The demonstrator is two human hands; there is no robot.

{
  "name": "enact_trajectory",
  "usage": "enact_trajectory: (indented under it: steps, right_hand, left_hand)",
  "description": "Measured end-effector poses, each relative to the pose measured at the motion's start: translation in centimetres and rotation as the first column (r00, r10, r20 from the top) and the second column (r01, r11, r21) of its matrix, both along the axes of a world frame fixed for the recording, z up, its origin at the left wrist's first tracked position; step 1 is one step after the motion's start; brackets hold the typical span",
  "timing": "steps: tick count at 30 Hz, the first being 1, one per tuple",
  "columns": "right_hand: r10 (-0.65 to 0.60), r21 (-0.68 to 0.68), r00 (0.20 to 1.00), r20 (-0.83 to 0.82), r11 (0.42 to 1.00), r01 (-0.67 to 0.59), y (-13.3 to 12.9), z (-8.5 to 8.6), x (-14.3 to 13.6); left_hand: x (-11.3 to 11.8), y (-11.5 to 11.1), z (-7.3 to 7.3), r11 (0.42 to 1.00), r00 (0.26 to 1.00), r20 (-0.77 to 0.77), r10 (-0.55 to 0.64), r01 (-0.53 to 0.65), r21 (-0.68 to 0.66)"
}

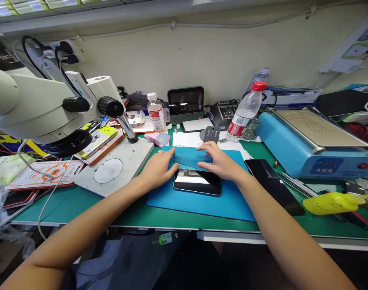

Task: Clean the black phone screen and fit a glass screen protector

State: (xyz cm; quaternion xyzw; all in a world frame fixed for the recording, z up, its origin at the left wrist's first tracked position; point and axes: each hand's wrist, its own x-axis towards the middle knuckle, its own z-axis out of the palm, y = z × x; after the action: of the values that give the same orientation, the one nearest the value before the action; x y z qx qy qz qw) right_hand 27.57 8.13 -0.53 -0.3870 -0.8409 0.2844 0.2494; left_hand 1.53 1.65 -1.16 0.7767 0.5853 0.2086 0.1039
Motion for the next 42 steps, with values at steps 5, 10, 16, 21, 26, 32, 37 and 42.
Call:
enact_trajectory:
  steps: [5, 10, 16, 21, 26, 32, 37, 42]
  right_hand:
    - [-0.066, -0.11, 0.983, -0.173, 0.993, 0.048, 0.2, -0.4, -1.0]
    - [-0.145, -0.259, 0.917, -0.371, 0.965, 0.047, 0.4, -0.1, -0.8]
    - [-0.209, -0.393, 0.816, -0.539, 0.919, -0.024, -0.1, 0.9, -0.5]
    - [-0.122, -0.482, 0.801, -0.586, 0.847, -0.224, -1.2, 1.4, -0.9]
    - [-0.046, -0.509, 0.782, -0.621, 0.782, -0.359, -2.0, 1.5, -1.2]
    - [0.024, -0.503, 0.778, -0.627, 0.751, -0.428, -2.5, 1.4, -1.7]
    - [0.078, -0.496, 0.78, -0.621, 0.731, -0.468, -2.7, 1.2, -1.8]
    - [0.13, -0.469, 0.759, -0.638, 0.717, -0.516, -2.7, 1.0, -1.8]
  left_hand:
    - [-0.1, 0.5, 0.4, 1.0, 0.993, 0.116, 0.007, -0.008, 0.006]
    - [-0.4, 1.3, 1.1, 1.0, 0.953, 0.302, 0.014, -0.015, 0.001]
    - [1.6, 1.6, 0.7, 0.985, 0.865, 0.491, -0.099, 0.155, -0.074]
    - [2.5, 0.6, -0.1, 0.931, 0.793, 0.528, -0.304, 0.365, -0.011]
    - [2.1, -0.2, -0.1, 0.881, 0.732, 0.537, -0.42, 0.47, 0.049]
    - [2.3, -0.4, 0.3, 0.845, 0.684, 0.517, -0.515, 0.505, 0.175]
    - [2.3, -0.6, 0.5, 0.796, 0.648, 0.478, -0.593, 0.561, 0.226]
    - [2.6, -0.3, 0.0, 0.739, 0.562, 0.514, -0.648, 0.627, 0.247]
